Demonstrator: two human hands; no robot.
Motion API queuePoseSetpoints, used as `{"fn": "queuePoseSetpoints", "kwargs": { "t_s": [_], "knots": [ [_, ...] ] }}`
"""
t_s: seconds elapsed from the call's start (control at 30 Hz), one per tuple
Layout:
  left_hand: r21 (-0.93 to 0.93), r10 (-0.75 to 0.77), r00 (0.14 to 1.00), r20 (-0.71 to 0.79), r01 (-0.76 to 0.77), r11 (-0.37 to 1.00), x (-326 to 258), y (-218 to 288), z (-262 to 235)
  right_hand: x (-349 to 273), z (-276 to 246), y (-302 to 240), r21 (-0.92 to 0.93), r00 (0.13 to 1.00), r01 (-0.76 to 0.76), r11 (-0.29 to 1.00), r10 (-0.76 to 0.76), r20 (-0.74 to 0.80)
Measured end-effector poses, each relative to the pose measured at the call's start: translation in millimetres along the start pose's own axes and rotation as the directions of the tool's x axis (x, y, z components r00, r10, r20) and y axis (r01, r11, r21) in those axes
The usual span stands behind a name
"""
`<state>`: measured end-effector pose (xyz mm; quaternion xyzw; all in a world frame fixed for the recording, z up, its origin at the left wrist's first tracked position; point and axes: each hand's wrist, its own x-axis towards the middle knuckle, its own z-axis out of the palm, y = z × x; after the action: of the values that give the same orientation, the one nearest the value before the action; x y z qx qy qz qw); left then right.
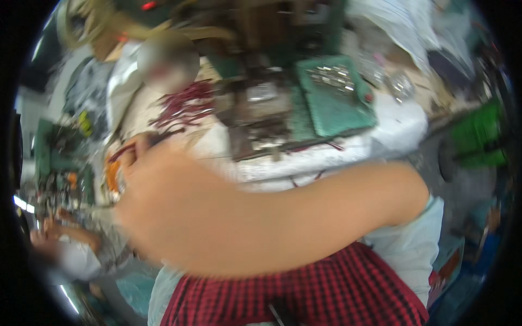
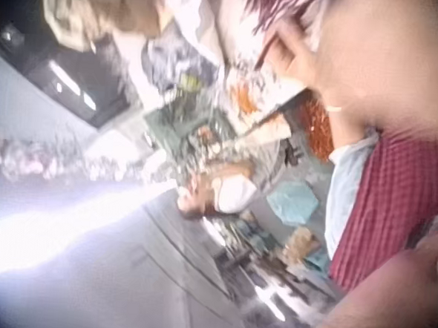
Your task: The person repeatedly picks up red cords and small metal components, inserts the cord into a press machine, and removes the assembled unit. The process is repeated continuously with the finished items accumulating on the table.
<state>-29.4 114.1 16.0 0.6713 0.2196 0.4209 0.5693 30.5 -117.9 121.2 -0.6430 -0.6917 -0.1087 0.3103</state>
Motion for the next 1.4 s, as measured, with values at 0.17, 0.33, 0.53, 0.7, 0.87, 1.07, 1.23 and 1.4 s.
{"fn": "queuePoseSetpoints", "kwargs": {
  "t_s": [0.17, 0.33, 0.53, 0.7, 0.87, 1.07, 1.23, 1.4],
  "knots": [
    [-0.133, 0.224, 0.936, 0.272, -0.194, 0.972, -4.9, -4.7, 4.3, 24.7, 41.0, -29.0, 0.091, 0.971, 0.168, 0.982, -0.181, 0.156],
    [-0.143, 0.131, 0.97, 0.204, -0.103, 0.984, -3.7, -16.2, -11.1, 14.3, 39.3, -42.9, 0.132, 0.97, 0.18, 0.975, -0.198, 0.143],
    [-0.064, 0.071, 0.983, 0.167, -0.061, 0.996, -8.6, -17.9, -23.2, 2.3, 26.1, -49.0, 0.144, 0.978, 0.155, 0.977, -0.173, 0.118],
    [-0.017, 0.071, 0.986, 0.151, -0.069, 0.997, -12.6, -22.2, -22.7, -6.9, 20.1, -14.2, 0.053, 0.983, 0.014, 0.999, -0.023, 0.18],
    [-0.01, 0.066, 0.985, 0.157, -0.066, 0.998, -7.3, -20.8, -17.0, -5.3, 52.4, 33.3, -0.025, 0.883, -0.118, 0.993, 0.116, 0.455],
    [0.027, 0.092, 0.985, 0.147, -0.097, 0.995, -5.2, -28.3, -20.6, 1.9, 60.5, 42.5, -0.031, 0.897, -0.149, 0.988, 0.148, 0.416],
    [0.022, 0.08, 0.983, 0.164, -0.084, 0.996, -5.4, -35.3, -26.0, 4.7, 69.7, 45.0, -0.042, 0.863, -0.172, 0.984, 0.171, 0.476],
    [-0.055, 0.107, 0.977, 0.184, -0.098, 0.994, -7.3, -6.3, -28.4, 6.4, 81.7, 52.2, -0.077, 0.768, -0.254, 0.964, 0.25, 0.59]
  ]
}}
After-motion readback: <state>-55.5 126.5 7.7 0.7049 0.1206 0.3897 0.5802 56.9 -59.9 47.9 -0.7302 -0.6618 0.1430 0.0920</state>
